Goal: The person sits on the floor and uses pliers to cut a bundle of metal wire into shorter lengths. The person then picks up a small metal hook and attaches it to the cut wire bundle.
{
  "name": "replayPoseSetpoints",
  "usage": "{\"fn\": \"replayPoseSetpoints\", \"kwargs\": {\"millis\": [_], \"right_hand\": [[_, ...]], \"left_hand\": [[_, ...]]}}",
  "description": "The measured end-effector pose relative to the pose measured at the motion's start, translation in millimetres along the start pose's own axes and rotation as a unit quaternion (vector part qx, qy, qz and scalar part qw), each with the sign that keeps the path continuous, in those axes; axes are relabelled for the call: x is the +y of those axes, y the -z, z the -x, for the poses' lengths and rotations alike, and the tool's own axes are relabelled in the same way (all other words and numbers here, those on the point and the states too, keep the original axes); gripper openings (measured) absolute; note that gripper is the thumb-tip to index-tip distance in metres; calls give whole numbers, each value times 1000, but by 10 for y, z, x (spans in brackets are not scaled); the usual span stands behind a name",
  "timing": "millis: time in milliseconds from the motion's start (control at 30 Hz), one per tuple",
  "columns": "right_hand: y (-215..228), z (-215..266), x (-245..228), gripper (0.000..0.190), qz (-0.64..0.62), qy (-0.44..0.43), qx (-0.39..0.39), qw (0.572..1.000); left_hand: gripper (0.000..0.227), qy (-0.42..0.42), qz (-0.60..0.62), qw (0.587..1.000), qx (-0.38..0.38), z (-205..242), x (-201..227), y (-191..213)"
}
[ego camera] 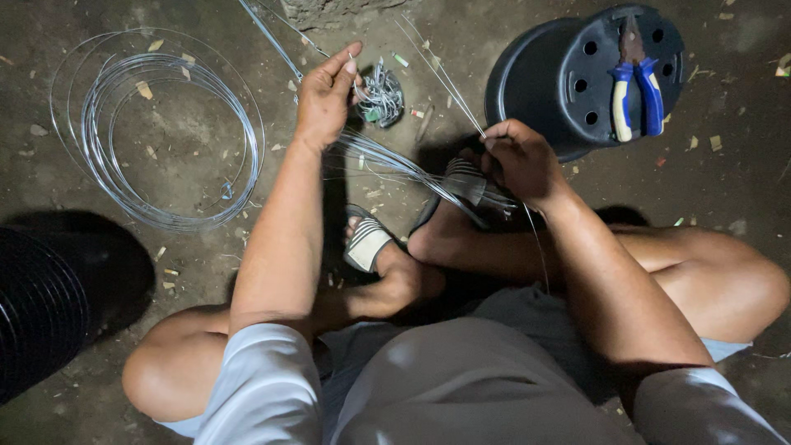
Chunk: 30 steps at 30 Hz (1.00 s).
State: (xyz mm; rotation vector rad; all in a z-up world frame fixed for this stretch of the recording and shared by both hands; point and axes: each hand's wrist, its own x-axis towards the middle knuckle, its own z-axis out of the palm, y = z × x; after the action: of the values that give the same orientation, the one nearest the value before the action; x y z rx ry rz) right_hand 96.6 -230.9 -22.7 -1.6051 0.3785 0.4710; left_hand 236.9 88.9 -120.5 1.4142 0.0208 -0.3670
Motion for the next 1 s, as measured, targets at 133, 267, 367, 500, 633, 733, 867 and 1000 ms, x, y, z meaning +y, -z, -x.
{"fn": "replayPoseSetpoints", "kwargs": {"millis": [133,267,367,500,633,733,867,1000], "right_hand": [[-6,-26,34,9,9,11,-3,1000],[-21,-73,120,8,-11,-23,1,1000],[-33,-85,173,7,-46,28,-15,998],[-19,-62,196,8,26,8,1,1000],[-25,-63,164,8,27,9,-2,1000],[-34,-65,145,9,24,2,-7,1000],[-3,-70,169,8,107,75,-22,991],[18,-106,265,8,18,16,-20,1000]], "left_hand": [[41,99,85,991,-1,26,-45,87],[41,127,103,986,28,-17,-219,118],[41,128,102,985,55,-110,-362,100],[40,116,85,986,84,-180,-475,33],[47,68,-14,992,105,-169,-454,-65],[36,54,-90,990,92,-111,-390,-87],[35,46,-97,991,83,-86,-324,-77],[34,64,41,992,98,-101,-267,-71]]}}
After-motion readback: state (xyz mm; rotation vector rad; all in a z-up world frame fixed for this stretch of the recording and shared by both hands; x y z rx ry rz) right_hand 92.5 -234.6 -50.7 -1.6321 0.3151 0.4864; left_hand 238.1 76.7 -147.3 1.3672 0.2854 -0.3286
